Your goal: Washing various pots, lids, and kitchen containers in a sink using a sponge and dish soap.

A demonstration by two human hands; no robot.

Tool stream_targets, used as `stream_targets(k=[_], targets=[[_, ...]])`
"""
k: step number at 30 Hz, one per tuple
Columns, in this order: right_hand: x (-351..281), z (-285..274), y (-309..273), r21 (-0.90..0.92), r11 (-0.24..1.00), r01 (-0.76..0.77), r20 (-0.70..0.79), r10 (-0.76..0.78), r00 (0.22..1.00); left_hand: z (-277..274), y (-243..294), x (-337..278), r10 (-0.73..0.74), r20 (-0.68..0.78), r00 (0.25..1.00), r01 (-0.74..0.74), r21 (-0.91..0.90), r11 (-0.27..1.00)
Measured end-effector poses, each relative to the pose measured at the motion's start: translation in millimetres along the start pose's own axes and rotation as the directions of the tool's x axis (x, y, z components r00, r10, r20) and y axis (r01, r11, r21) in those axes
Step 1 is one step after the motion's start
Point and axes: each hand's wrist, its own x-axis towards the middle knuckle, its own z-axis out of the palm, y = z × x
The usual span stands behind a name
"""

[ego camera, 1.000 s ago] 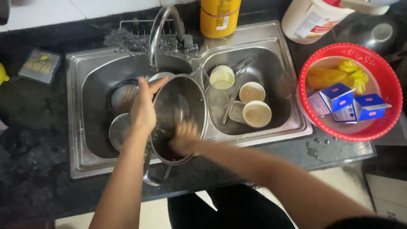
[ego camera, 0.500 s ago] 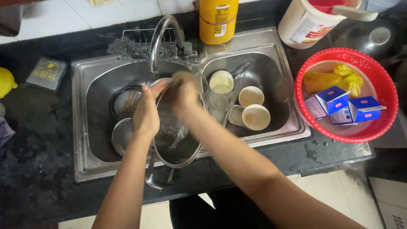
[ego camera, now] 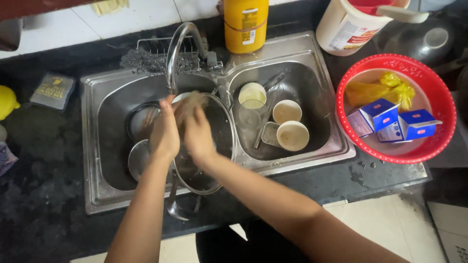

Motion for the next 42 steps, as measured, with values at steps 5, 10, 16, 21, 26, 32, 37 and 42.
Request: stream_targets(k=[5, 10, 16, 21, 26, 32, 37, 42], targets=[[-19.1, -36.0, 52.6, -0.543, 0.716, 0.440, 0.307, -0.318, 0.897, 3.1, -32.9, 8.8, 0.127, -0.009, 0.992, -0.127, 0.001, 0.992], [30.2, -29.9, 29.4, -0.588, 0.792, 0.163, 0.057, -0.160, 0.985, 0.8, -4.1, -6.1, 0.103, 0.029, 0.994, -0.099, -0.119, 0.988], [-50.0, -32.3, -6.3, -0.637, 0.701, 0.322, 0.219, -0.237, 0.947, -1.5, 1.9, -7.0, 0.102, 0.002, 0.995, -0.102, -0.015, 0.995], [-114.4, -61.6, -21.2, -0.646, 0.613, 0.455, 0.465, -0.157, 0.871, 0.1, -16.5, -3.9, 0.126, -0.016, 0.992, -0.126, -0.039, 0.991], [-120.5, -129.0, 8.3, -0.651, 0.293, 0.701, 0.727, -0.024, 0.686, 0.3, -18.3, -9.3, 0.217, -0.001, 0.976, -0.206, -0.325, 0.923], [-16.6, -220.6, 2.3, -0.351, -0.471, 0.810, 0.713, 0.426, 0.557, -2.5, -21.3, -10.7, 0.290, -0.107, 0.951, -0.297, -0.058, 0.953], [86.6, -193.4, -54.8, -0.035, -0.733, 0.679, 0.775, 0.410, 0.482, 0.1, -20.5, -1.9, 0.216, -0.005, 0.976, -0.210, -0.260, 0.942], [111.7, -157.0, -72.4, -0.109, -0.811, 0.576, 0.888, 0.181, 0.422, -2.0, -11.8, -4.2, 0.241, -0.034, 0.970, -0.243, -0.086, 0.966]])
